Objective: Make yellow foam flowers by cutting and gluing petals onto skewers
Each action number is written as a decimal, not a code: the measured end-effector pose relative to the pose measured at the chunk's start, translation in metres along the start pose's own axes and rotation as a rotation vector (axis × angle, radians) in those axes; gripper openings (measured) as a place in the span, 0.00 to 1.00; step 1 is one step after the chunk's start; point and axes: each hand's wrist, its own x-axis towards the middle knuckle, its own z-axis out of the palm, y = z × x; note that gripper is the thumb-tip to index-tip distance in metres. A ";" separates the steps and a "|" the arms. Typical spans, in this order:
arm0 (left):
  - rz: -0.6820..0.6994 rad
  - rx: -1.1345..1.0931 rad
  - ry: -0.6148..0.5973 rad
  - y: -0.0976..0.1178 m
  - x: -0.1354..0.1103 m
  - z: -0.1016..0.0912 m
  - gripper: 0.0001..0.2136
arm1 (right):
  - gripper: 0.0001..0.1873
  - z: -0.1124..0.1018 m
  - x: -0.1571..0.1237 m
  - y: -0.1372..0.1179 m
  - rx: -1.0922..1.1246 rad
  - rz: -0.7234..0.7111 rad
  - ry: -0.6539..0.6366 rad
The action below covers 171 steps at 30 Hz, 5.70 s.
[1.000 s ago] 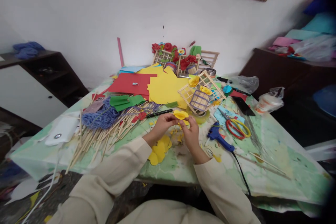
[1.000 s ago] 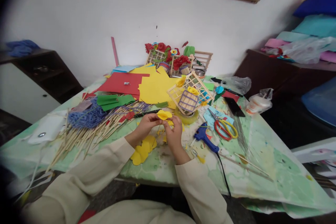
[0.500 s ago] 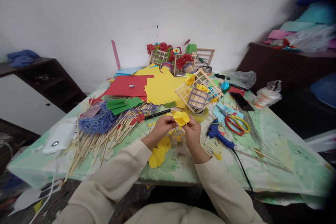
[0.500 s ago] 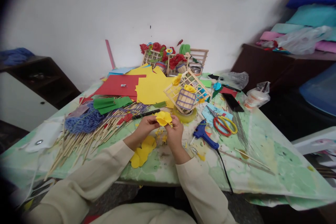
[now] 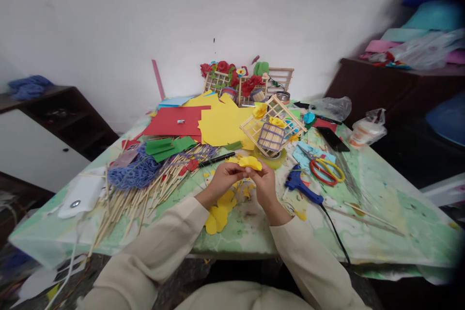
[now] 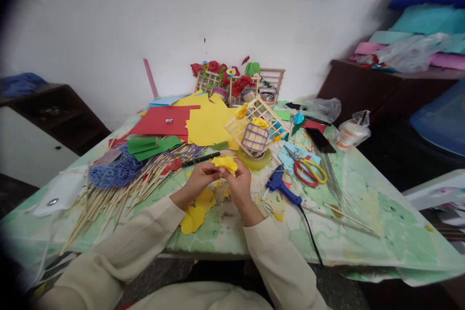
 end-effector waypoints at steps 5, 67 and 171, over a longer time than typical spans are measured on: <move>0.030 -0.019 0.006 0.001 0.000 -0.003 0.10 | 0.12 -0.002 0.002 0.003 -0.046 -0.029 -0.046; 0.308 -0.566 0.458 0.038 0.017 -0.053 0.06 | 0.21 0.018 -0.040 -0.001 -1.057 -0.268 -0.632; -0.040 -0.759 0.131 0.007 0.007 -0.006 0.19 | 0.07 0.008 0.009 0.001 -0.423 0.099 -0.197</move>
